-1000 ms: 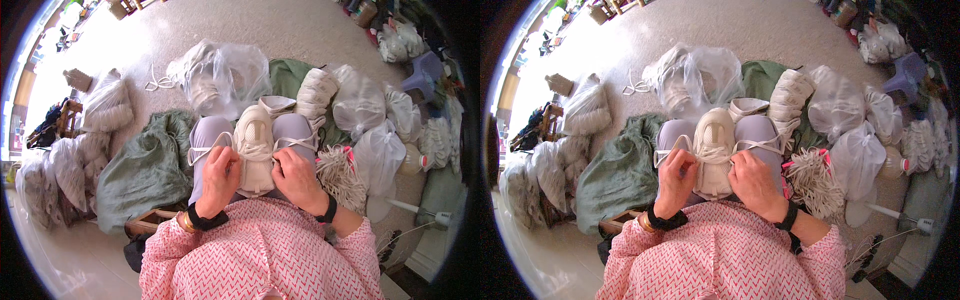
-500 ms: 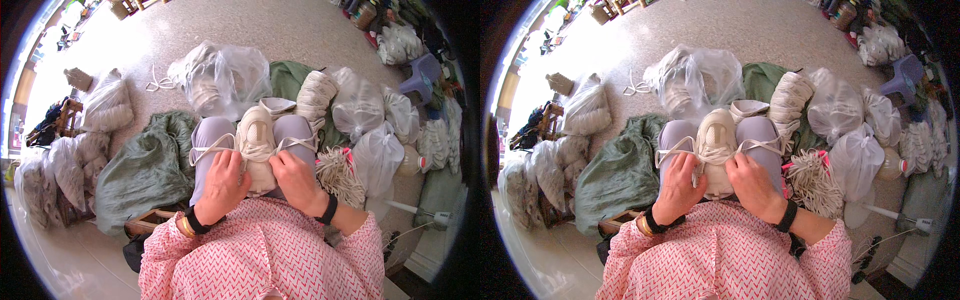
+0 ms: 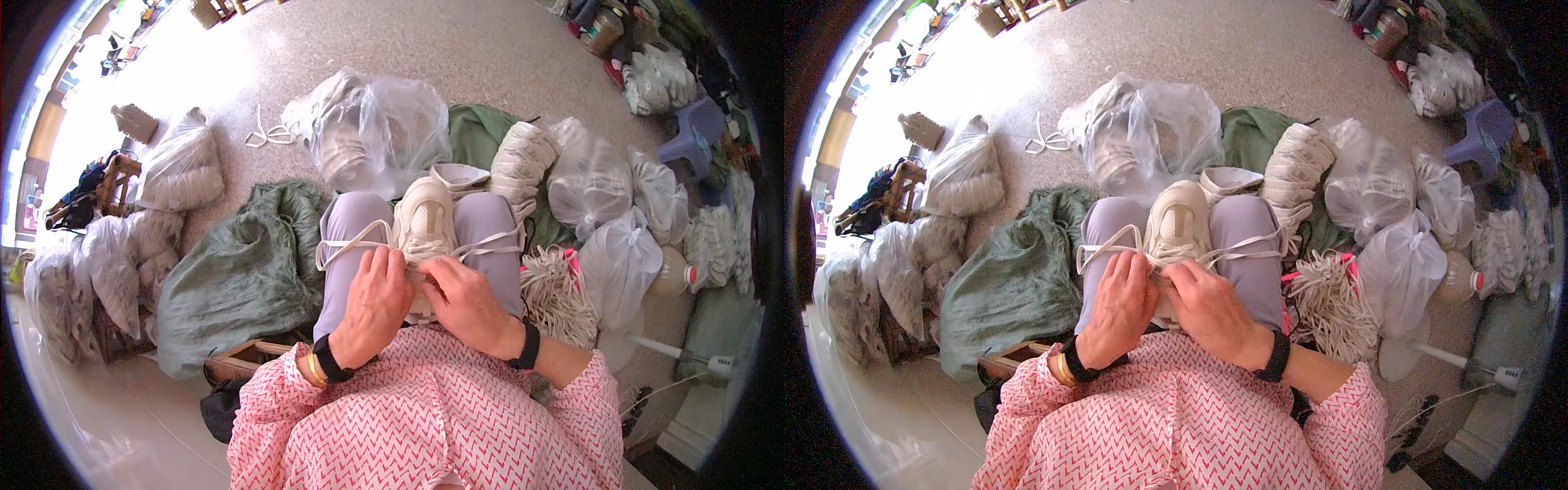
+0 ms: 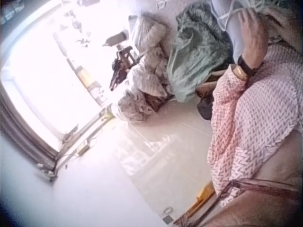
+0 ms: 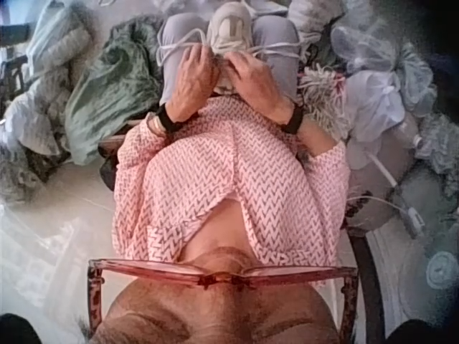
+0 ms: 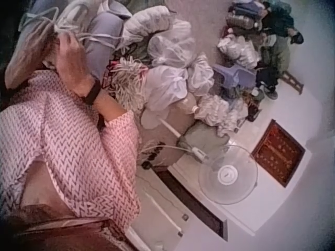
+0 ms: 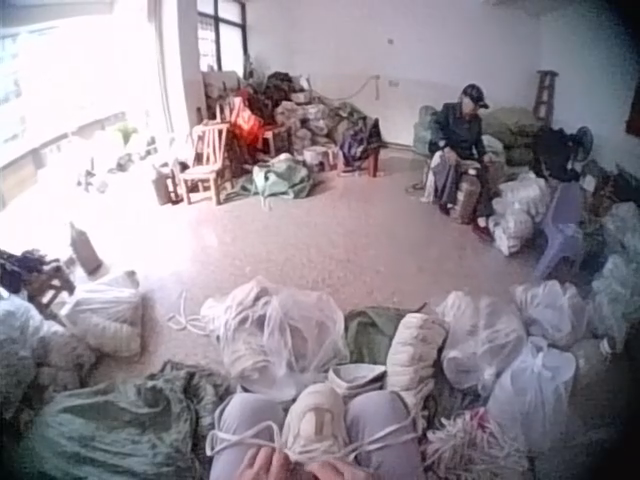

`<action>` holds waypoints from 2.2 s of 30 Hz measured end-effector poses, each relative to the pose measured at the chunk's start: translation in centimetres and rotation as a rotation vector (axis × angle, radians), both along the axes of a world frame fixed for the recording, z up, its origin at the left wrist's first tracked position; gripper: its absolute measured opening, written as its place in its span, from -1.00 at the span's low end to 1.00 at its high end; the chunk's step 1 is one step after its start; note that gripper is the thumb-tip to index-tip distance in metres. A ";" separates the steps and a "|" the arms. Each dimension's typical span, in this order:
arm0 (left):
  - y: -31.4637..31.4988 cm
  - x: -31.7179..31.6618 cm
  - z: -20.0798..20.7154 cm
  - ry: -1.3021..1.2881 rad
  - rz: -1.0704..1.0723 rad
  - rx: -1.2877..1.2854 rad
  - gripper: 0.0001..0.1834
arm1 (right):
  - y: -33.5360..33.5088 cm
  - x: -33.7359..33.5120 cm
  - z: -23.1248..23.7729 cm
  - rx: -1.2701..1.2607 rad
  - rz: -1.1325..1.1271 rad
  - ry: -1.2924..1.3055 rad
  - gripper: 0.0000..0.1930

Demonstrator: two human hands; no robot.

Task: Lacing a beige shoe while seated.

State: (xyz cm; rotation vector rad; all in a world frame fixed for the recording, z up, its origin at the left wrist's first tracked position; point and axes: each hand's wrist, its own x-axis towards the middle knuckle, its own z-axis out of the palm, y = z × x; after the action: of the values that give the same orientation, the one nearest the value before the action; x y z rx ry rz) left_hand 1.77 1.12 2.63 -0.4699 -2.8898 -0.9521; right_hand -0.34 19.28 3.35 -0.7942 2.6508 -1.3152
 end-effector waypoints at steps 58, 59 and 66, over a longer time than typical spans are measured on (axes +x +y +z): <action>-4.2 -1.8 0.9 -0.022 -0.171 0.108 -0.76 | 8.7 -0.6 1.2 -0.188 -0.210 -0.666 -0.78; -4.2 -1.8 0.6 -0.021 -0.173 0.107 -0.76 | 8.2 -0.7 1.2 -0.181 -0.203 -0.635 -0.80; -4.8 -3.3 0.6 -0.600 -0.189 0.705 -0.87 | 9.0 -0.9 0.1 -0.086 -0.161 -0.484 -0.88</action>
State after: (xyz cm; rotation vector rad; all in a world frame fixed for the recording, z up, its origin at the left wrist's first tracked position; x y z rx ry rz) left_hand -1.52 -3.70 3.24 -0.4456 -2.6653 -2.3538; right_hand -1.20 28.26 3.42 -0.2250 2.3180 -1.4442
